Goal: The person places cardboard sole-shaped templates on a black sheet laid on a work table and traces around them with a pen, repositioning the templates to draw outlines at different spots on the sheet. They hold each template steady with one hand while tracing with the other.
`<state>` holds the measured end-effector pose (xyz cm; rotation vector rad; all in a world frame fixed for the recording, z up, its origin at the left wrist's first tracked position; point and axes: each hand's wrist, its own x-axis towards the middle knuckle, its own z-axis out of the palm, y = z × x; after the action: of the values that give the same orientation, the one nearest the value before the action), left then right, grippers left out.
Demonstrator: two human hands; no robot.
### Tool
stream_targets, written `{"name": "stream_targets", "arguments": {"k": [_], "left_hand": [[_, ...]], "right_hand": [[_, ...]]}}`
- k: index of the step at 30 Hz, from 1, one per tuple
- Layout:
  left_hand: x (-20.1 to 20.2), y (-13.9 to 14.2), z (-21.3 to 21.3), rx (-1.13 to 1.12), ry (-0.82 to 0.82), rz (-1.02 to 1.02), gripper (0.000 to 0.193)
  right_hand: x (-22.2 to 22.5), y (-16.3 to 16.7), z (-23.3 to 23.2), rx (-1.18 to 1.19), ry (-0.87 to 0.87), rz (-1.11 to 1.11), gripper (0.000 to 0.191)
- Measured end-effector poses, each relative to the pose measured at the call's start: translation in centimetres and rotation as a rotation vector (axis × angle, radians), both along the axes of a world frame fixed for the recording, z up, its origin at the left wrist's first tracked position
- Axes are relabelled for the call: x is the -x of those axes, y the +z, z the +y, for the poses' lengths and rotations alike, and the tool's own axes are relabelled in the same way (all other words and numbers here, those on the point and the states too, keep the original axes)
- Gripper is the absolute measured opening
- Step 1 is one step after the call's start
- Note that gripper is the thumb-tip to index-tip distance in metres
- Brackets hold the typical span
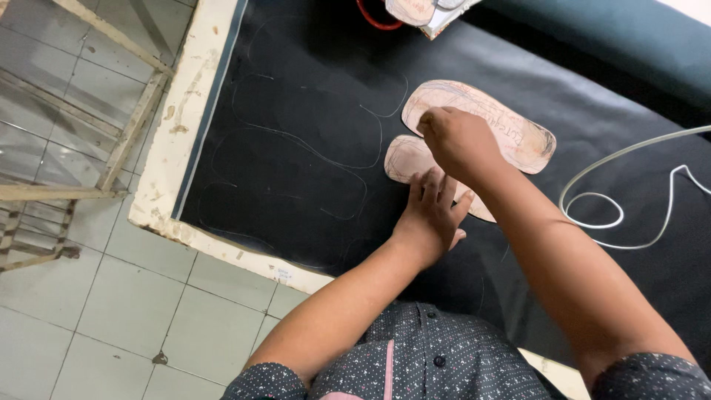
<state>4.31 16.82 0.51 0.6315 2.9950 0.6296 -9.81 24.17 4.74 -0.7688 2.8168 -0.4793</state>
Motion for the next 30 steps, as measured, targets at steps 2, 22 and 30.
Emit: {"name": "stream_targets", "arguments": {"k": [2, 22, 30], "left_hand": [[-0.2, 0.0, -0.1, -0.022, 0.005, -0.002, 0.079], [-0.7, 1.3, -1.5, -0.019, -0.036, -0.061, 0.08], [-0.9, 2.4, -3.2, -0.009, -0.066, -0.078, 0.079]], "right_hand": [[0.9, -0.6, -1.1, 0.056, 0.005, -0.003, 0.02], [0.8, 1.5, 12.8, 0.0, -0.206, 0.243, 0.017], [-5.1, 2.4, 16.0, 0.007, -0.332, 0.206, 0.017]]}}
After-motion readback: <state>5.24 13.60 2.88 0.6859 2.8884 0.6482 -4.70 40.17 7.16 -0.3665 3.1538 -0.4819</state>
